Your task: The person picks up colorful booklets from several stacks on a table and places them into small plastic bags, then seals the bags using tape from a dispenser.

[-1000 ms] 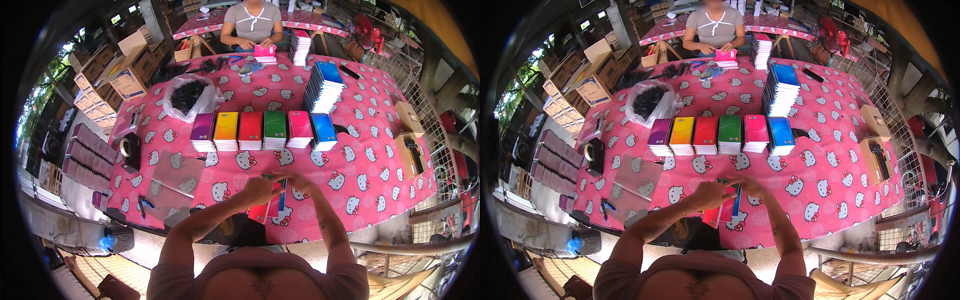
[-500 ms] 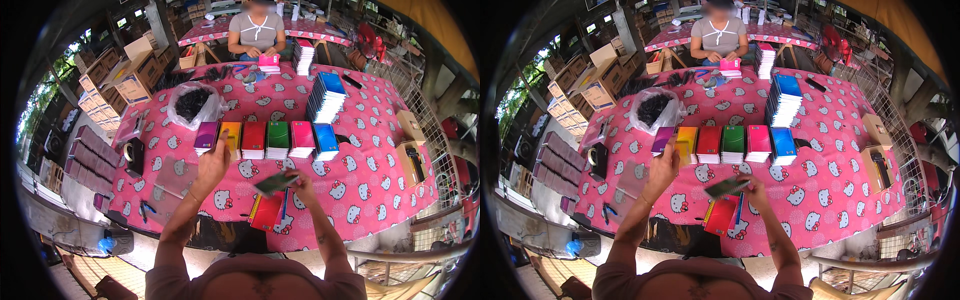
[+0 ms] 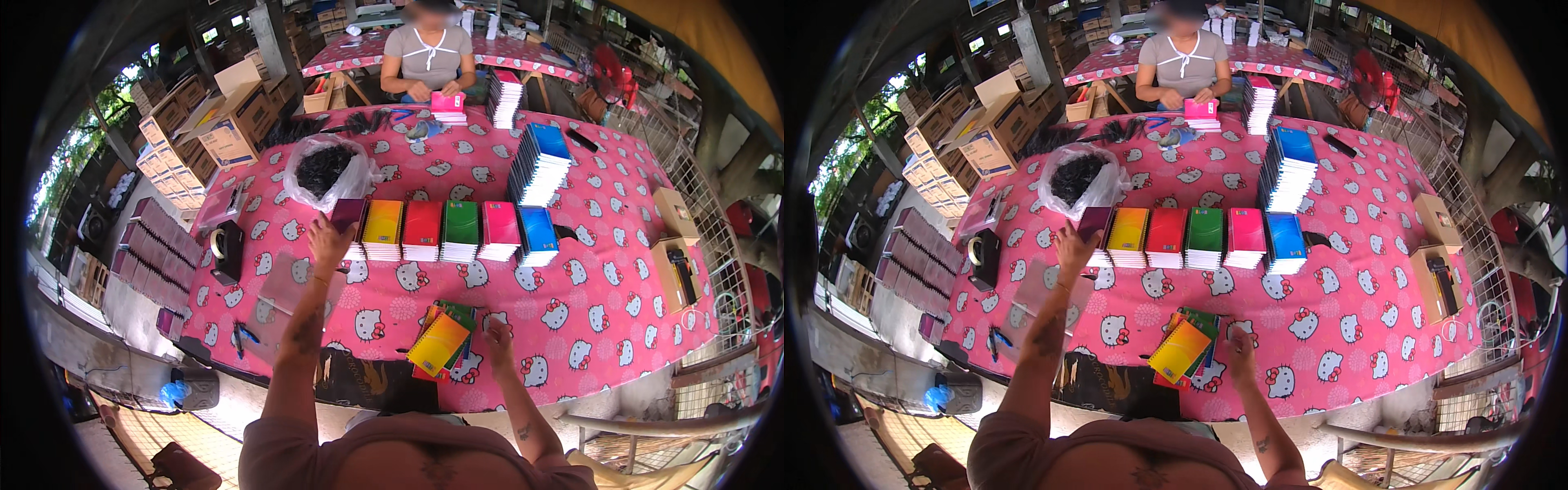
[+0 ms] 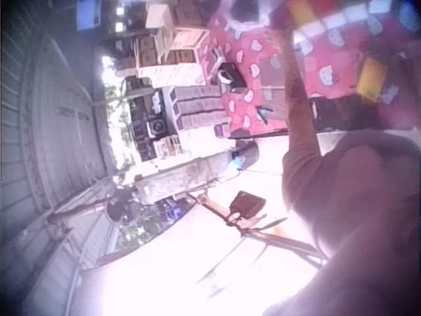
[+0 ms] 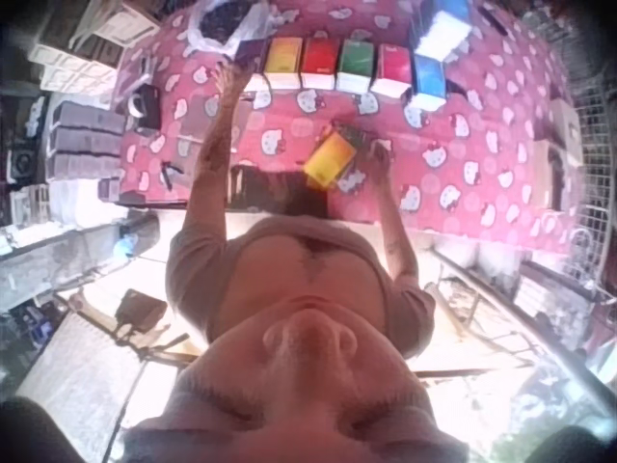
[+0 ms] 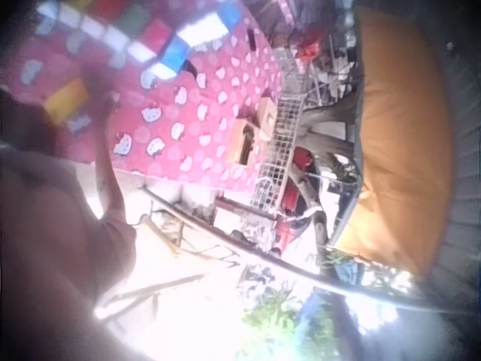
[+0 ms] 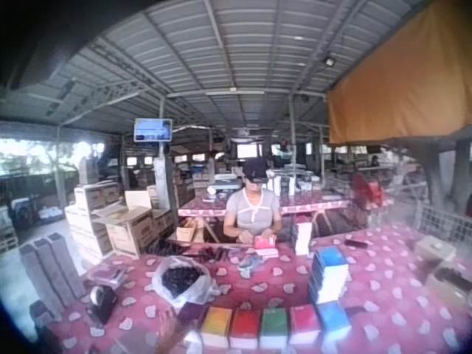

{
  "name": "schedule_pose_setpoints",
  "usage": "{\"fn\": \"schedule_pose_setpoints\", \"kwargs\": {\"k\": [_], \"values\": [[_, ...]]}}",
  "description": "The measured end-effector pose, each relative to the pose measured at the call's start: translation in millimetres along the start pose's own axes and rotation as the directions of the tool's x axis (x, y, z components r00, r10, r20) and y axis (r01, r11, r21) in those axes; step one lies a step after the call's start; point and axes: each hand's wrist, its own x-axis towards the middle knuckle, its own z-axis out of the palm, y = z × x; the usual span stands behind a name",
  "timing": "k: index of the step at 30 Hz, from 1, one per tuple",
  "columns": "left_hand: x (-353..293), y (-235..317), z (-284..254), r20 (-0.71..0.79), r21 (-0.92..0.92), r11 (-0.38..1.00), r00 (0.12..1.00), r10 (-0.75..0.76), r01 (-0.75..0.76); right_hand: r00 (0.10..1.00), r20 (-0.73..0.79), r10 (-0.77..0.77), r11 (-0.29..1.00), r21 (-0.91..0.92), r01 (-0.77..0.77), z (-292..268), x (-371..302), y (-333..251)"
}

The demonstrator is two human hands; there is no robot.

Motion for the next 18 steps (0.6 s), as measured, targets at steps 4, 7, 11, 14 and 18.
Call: {"fn": "schedule_pose_setpoints", "kwargs": {"k": [4, 7, 11, 14, 18], "values": [[11.3, 15.8, 5.8, 0.093, 0.082, 0.967, 0.968, 0.235, -0.243, 1.0, 0.008, -0.019, 0.995, -0.102, 0.019, 2.1, -15.2, 9.0], [3.0, -6.4, 7.4, 0.38, 0.061, 0.84, 0.791, 0.48, -0.539, 0.958, 0.039, -0.285, 0.833, -0.484, 0.268, 23.0, -17.4, -21.4], [-19.3, -5.8, 3.2, 0.169, -0.092, 0.893, 0.877, 0.449, -0.44, 0.71, 0.24, -0.662, 0.462, -0.615, 0.639, 87.3, 39.2, -87.8], [-35.1, 22.6, -20.7, -0.019, -0.201, 0.949, 0.97, 0.242, -0.241, 0.486, 0.36, -0.796, 0.148, -0.664, 0.733, 141.9, 97.1, -122.3], [-36.6, 56.3, -46.8, -0.122, -0.841, 0.531, 0.993, -0.002, -0.102, 0.482, 0.531, -0.697, -0.045, -0.703, 0.709, 135.7, 162.0, -123.5]]}}
